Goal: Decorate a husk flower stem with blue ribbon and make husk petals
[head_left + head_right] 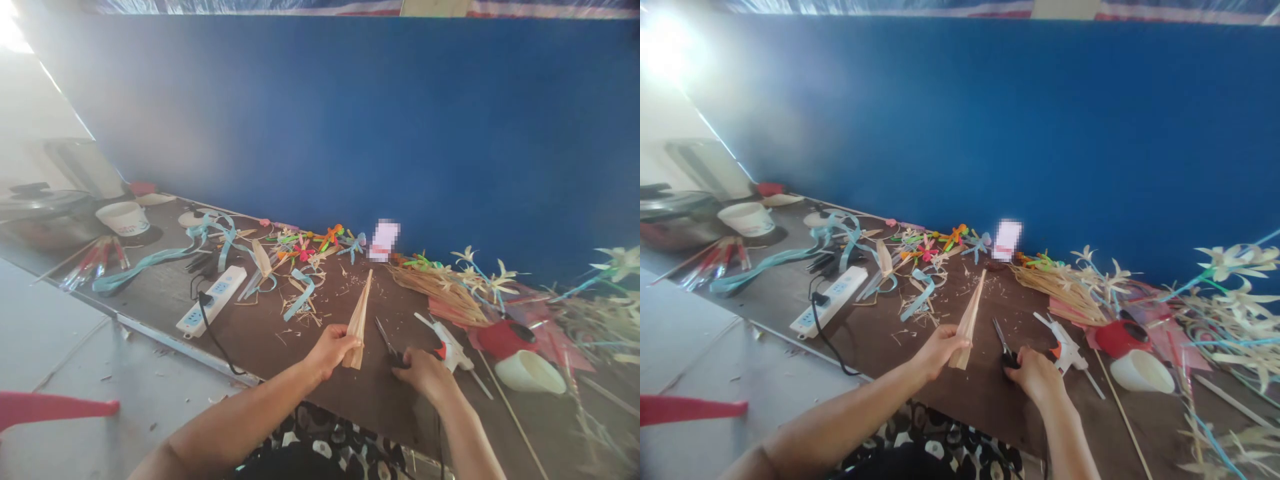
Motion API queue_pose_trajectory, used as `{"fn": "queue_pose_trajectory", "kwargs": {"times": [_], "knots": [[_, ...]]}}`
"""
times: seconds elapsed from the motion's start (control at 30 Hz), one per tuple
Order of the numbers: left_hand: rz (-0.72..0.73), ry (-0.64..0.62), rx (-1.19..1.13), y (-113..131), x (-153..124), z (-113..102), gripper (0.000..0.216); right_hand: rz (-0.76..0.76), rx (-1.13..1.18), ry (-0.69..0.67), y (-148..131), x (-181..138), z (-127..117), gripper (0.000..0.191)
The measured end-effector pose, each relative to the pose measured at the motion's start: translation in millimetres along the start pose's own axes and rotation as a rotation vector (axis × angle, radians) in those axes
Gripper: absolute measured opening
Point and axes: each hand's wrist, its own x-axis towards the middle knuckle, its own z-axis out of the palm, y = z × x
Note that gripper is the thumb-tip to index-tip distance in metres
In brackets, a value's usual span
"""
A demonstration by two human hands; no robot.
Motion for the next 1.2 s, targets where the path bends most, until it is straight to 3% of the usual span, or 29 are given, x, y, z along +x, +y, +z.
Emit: {"fn": "queue_pose_trajectory", "kwargs": {"times": [0.13, 0.2, 0.3, 0.33, 0.47, 0.63, 0.8, 0.93, 1.2], "knots": [[-0.003, -0.009, 0.013, -2.7, -1.6, 1.6, 0.016, -0.122, 0.471, 0.060, -5.2, -6.2, -5.8, 0.026], [0.018, -0.023, 0.095, -5.0, -2.9, 4.3, 0.020, -0.158, 0.752, 0.194, -26.7, -15.2, -7.5, 0.026], [0.077, -0.050, 0.230, -6.8, -5.0, 8.9, 0.027, -0.289, 1.009, 0.144, -67.3, -28.2, -4.8, 0.029], [0.098, -0.060, 0.263, -6.5, -5.9, 9.8, 0.029, -0.286, 1.054, 0.185, -78.0, -31.0, -2.9, 0.025], [0.131, -0.089, 0.330, -1.9, -10.9, 9.0, 0.037, -0.254, 1.097, 0.343, -95.5, -33.1, 4.4, 0.018], [0.144, -0.033, 0.374, -2.7, -16.3, 6.6, 0.041, -0.133, 1.218, 0.316, -96.3, -27.6, 7.9, 0.021], [0.139, -0.008, 0.417, -8.7, -17.5, 9.9, 0.037, -0.038, 1.368, 0.397, -100.4, -18.1, 4.4, 0.020], [0.075, -0.078, 0.307, -11.0, -18.8, 14.0, 0.036, -0.022, 1.405, 0.494, -98.4, -8.2, -2.7, 0.020], [0.047, -0.105, 0.238, -11.2, -26.3, 15.9, 0.035, -0.052, 1.564, 0.518, -95.9, 4.1, -12.9, 0.021]]}}
